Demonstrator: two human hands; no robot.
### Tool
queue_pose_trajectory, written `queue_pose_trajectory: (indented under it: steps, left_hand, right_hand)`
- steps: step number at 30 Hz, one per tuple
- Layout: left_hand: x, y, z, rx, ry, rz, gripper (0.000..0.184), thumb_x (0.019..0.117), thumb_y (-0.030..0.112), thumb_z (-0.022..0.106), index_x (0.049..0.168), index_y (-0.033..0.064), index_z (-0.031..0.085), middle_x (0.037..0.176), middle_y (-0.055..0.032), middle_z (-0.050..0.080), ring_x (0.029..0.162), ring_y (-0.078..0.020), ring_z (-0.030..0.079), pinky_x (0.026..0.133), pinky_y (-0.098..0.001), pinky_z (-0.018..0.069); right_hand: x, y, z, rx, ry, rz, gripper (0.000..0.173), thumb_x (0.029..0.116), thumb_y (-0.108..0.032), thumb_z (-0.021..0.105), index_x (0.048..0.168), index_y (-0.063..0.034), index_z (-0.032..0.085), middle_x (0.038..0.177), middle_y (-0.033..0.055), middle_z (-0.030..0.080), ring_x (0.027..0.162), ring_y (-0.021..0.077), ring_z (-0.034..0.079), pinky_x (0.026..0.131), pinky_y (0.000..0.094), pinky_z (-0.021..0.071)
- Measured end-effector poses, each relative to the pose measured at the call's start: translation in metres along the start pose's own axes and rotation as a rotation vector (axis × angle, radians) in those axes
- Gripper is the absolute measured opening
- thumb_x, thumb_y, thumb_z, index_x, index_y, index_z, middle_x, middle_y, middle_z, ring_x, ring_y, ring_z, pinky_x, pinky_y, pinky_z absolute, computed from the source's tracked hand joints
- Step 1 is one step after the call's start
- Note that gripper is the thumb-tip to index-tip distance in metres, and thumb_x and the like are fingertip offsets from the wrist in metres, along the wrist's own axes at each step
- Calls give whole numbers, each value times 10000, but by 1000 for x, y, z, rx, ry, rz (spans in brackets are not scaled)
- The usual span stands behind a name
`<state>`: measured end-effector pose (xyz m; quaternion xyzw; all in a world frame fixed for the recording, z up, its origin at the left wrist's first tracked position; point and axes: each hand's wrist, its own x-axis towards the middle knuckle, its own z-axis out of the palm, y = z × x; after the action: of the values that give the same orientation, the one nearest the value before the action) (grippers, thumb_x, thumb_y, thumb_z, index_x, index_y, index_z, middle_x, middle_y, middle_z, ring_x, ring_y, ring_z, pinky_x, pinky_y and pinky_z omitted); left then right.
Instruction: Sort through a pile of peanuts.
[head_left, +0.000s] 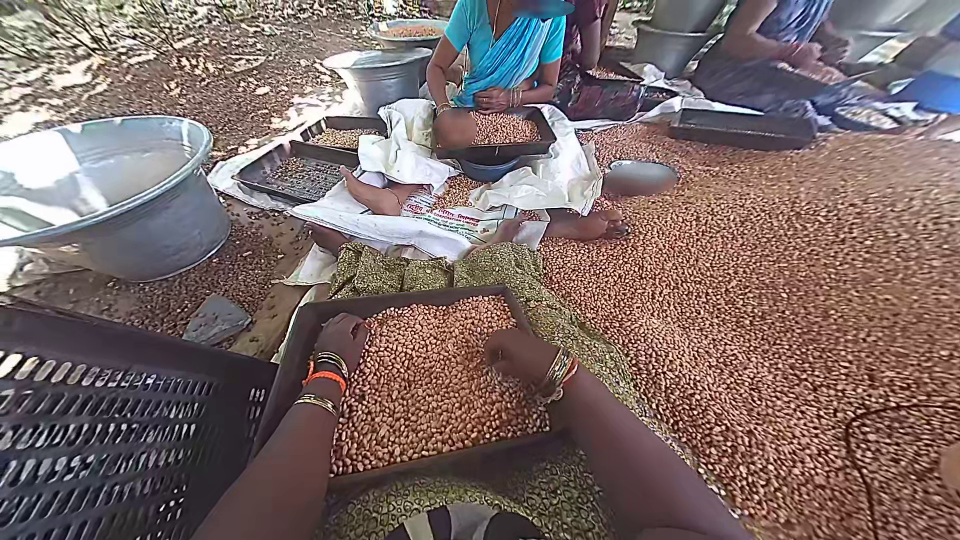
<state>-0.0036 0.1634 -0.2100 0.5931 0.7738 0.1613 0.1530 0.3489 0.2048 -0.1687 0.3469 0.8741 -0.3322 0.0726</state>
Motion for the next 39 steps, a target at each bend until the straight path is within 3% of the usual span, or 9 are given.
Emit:
queue_pose_trajectory:
  steps: [11,16,21,23,27,30,33,35,39]
  left_hand:
    - [3,1,0,15,-8,-10,304,1065,208,531,1150,-24,708,1291,-208,654,1306,-368,564,1130,-539,404]
    - [2,2,-2,-1,-15,-15,303,1062,216,537,1160,-13,709,1304,-195,651,1327,-363,550,1140,-534,398]
    - [7,2,-2,6,-33,-28,310,1057,247,554,1173,3,706,1320,-179,644,1336,-351,542,1140,-527,398]
    - [8,2,-1,14,-38,-32,316,1054,260,558,1179,8,703,1324,-179,639,1337,-357,539,1134,-537,402]
    - [7,1,-2,6,-48,-40,321,1058,262,555,1193,6,695,1330,-192,630,1345,-366,527,1136,-547,391]
    - [7,1,-5,11,-55,-37,331,1057,271,552,1200,10,696,1332,-185,633,1345,-358,531,1139,-543,391]
    - [8,2,-5,13,-71,-40,337,1057,284,556,1207,15,692,1347,-184,622,1351,-356,526,1142,-537,394]
    - [9,2,-4,11,-74,-29,336,1054,289,565,1200,15,696,1339,-183,626,1345,-357,530,1142,-535,395]
    - [10,-4,-6,-91,-72,27,337,1065,270,561,1204,-4,698,1308,-200,647,1334,-355,544,1166,-511,376]
  right_hand:
    - [17,-14,10,-128,-38,40,246,1036,-162,576,1167,-13,722,1198,211,690,1179,370,641,1021,572,488]
    - [-2,-23,-6,-66,7,87,308,1069,-221,521,1056,57,653,1049,238,653,1031,380,640,923,561,494]
    - [-5,-55,-16,-231,-268,9,241,1006,-174,651,1056,49,726,1027,247,711,1007,418,682,898,631,512]
    - [3,-71,-17,-48,-36,-189,206,996,-110,646,1041,72,732,991,226,726,931,337,704,897,522,536]
    - [23,-103,-26,478,592,-225,525,995,-148,660,1463,39,513,1304,169,671,1038,159,721,900,293,602]
    - [4,-81,-38,47,353,167,532,1036,-330,623,1434,16,552,1341,215,640,1202,312,653,1057,467,509]
    - [-9,-48,-28,-168,-8,527,576,1005,-482,628,1272,28,649,1244,275,660,1190,435,639,988,628,500]
    - [-14,-29,-12,-187,-127,526,617,913,-491,745,1237,30,673,1210,276,675,1157,445,652,959,658,509]
    - [-9,-42,10,-162,-326,329,865,824,-406,874,1431,72,485,1298,323,614,1227,485,603,1021,683,460]
